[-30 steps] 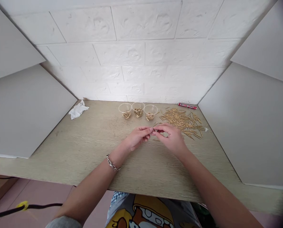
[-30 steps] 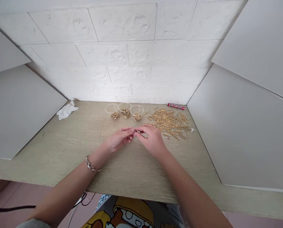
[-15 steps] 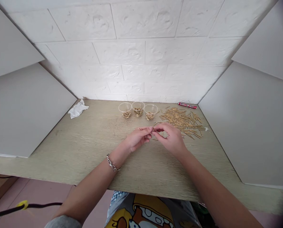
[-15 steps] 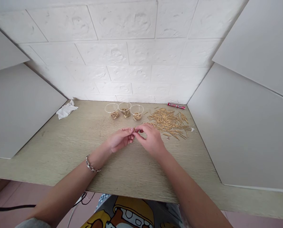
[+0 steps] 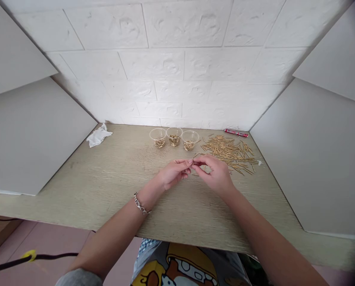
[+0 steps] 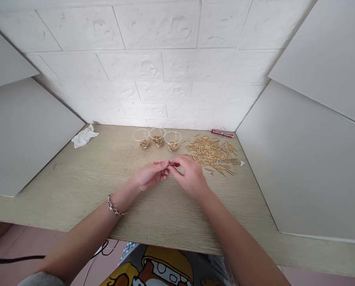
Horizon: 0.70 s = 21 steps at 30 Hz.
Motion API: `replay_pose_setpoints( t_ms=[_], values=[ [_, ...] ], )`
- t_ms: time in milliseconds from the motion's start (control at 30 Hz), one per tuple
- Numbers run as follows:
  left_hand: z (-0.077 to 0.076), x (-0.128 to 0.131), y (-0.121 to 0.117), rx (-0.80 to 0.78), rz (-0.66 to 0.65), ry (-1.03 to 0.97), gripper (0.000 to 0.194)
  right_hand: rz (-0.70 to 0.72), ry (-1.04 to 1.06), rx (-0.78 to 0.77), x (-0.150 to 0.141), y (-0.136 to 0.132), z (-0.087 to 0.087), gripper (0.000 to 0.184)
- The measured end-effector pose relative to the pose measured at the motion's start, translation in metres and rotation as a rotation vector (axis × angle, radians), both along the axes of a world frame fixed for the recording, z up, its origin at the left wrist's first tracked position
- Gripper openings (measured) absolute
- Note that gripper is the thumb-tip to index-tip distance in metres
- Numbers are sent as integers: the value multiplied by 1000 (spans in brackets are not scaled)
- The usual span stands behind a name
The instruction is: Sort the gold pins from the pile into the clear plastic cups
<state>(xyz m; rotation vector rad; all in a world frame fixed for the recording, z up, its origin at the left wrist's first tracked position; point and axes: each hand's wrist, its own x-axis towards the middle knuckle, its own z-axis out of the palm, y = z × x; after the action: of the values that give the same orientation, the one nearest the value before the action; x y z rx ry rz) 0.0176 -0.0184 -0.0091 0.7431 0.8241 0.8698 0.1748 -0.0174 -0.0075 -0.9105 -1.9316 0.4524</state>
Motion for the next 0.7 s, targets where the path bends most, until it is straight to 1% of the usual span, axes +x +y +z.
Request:
replay_pose_setpoints(
  t_ms=[100, 200, 300, 367, 433, 500, 567, 700],
  values=[
    [-1, -1, 0, 59, -4, 54, 32, 18, -2, -5, 1, 0, 1, 12],
    [0, -1, 2, 176, -29, 174, 32, -2, -31, -41, 2, 0, 1, 13],
    [2, -1, 3, 347, -50, 376, 31, -103, -76, -91, 2, -1, 2, 16],
    [2, -2, 4, 469, -28, 551, 29, -162, -105, -118, 2, -1, 2, 21],
    [1, -3, 5, 563, 3, 717, 26, -182, -119, -131, 2, 0, 3, 25],
    [0, -4, 5, 622, 29, 839, 26, -181, -118, -134, 3, 0, 4, 26],
    [1, -4, 5, 652, 50, 901, 26, -179, -119, -143, 4, 1, 4, 25],
    [2, -4, 4, 683, 59, 922, 22, -131, -109, -138, 4, 3, 1, 16]
  ],
)
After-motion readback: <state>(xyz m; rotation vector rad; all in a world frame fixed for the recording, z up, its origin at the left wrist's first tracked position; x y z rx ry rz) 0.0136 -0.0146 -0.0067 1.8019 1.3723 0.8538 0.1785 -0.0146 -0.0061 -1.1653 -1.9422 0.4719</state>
